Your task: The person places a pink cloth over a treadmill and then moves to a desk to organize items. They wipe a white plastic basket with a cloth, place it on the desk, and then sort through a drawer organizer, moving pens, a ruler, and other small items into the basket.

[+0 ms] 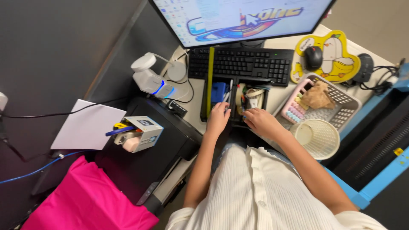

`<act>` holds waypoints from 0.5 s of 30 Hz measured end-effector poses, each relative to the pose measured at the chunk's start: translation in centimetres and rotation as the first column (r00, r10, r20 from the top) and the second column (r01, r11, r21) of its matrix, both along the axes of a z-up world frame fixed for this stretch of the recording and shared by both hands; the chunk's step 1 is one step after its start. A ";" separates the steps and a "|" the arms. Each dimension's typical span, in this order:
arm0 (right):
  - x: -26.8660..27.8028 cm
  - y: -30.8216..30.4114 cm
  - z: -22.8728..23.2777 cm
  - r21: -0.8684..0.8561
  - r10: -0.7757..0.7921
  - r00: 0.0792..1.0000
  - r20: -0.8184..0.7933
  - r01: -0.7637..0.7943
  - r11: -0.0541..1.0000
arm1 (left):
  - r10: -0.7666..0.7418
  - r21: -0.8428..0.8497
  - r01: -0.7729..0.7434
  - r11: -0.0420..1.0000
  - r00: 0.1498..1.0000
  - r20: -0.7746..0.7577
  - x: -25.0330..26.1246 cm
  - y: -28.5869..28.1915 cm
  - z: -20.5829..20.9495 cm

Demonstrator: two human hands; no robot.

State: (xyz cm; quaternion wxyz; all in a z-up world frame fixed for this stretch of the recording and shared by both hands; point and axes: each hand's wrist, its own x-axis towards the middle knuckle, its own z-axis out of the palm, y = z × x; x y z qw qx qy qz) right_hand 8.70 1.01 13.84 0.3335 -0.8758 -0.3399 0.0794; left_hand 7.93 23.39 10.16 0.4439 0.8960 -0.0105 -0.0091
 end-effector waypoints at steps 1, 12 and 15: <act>0.3 1.0 -0.4 0.004 0.004 1.000 0.000 -0.004 1.000 | 0.004 0.004 -0.004 1.000 1.000 0.000 0.3 1.2 -0.8; -1.3 5.9 -2.7 -0.139 -0.133 0.979 0.155 0.155 0.978 | -0.118 0.371 0.199 0.907 0.966 -0.228 0.8 5.1 -7.4; -2.1 4.8 -4.6 -0.178 -0.208 0.967 0.146 0.232 0.956 | -0.130 0.354 0.204 0.913 0.967 -0.220 1.0 5.4 -8.6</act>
